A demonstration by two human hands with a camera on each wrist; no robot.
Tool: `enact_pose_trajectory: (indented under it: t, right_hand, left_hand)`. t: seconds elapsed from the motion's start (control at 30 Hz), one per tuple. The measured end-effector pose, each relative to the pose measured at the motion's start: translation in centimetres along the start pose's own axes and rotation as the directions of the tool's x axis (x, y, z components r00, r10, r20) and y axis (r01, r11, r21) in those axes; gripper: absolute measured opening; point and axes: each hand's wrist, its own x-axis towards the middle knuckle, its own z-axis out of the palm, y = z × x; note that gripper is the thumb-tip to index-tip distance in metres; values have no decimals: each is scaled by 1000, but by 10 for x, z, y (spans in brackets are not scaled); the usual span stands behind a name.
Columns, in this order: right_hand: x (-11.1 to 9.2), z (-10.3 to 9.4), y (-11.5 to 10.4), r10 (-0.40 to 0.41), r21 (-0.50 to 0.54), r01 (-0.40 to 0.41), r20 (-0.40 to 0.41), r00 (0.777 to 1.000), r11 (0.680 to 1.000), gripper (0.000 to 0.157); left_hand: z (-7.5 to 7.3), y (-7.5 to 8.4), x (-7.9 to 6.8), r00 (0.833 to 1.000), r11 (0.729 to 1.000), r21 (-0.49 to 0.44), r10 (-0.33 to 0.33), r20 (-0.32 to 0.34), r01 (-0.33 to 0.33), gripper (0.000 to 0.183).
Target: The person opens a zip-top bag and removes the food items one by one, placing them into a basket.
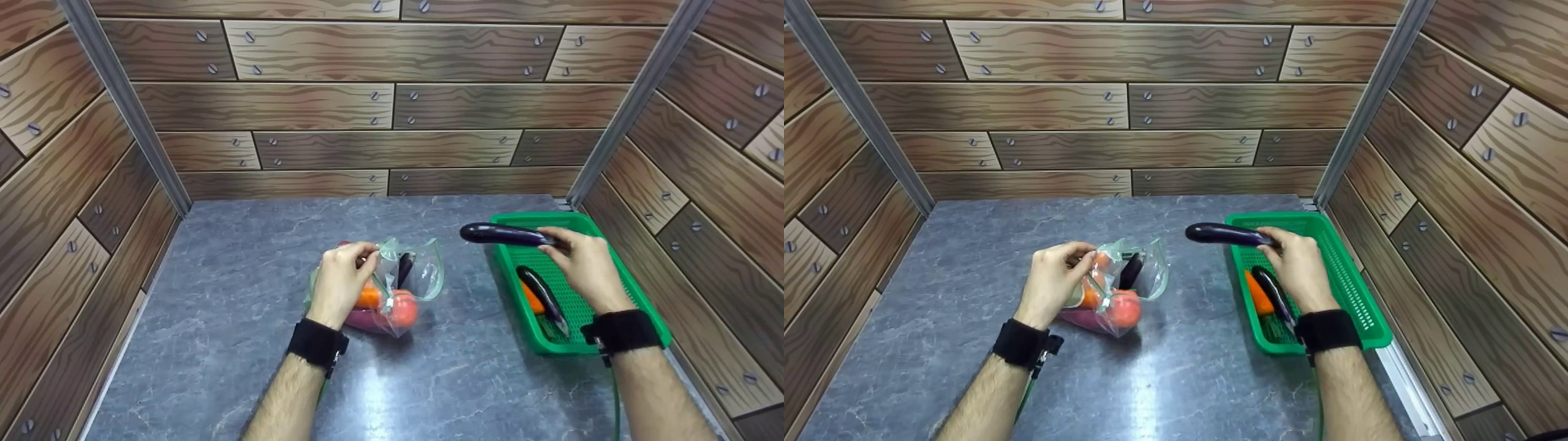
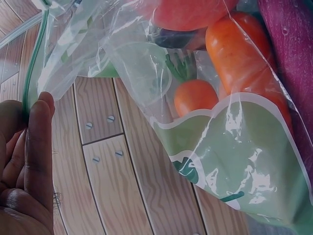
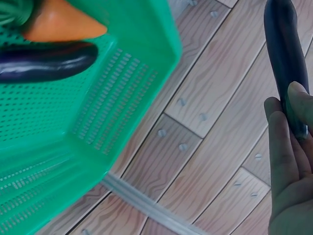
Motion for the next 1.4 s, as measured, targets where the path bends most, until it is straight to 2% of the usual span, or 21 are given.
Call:
enact_pose_trajectory:
  t: [0.3, 0.77, 1.03, 1.4]
  right_hand:
    - [-4, -6, 27, 86, -18, -86, -22, 996, 996, 43]
    - [-11, -11, 67, 154, -66, -158, -55, 987, 985, 40]
    - [-18, -10, 86, 180, -100, -181, -19, 984, 978, 40]
    - [-29, -8, 99, 255, -159, -244, 51, 966, 957, 41]
  left_hand:
    - [2, -1, 1, 1000, 999, -14, 30, -2, -31, 10]
    - [3, -2, 2, 999, 998, -40, 51, -4, -51, 10]
    - [3, -2, 1, 999, 998, -35, 52, -8, -52, 10]
    - [2, -1, 0, 998, 998, -34, 58, -14, -59, 10]
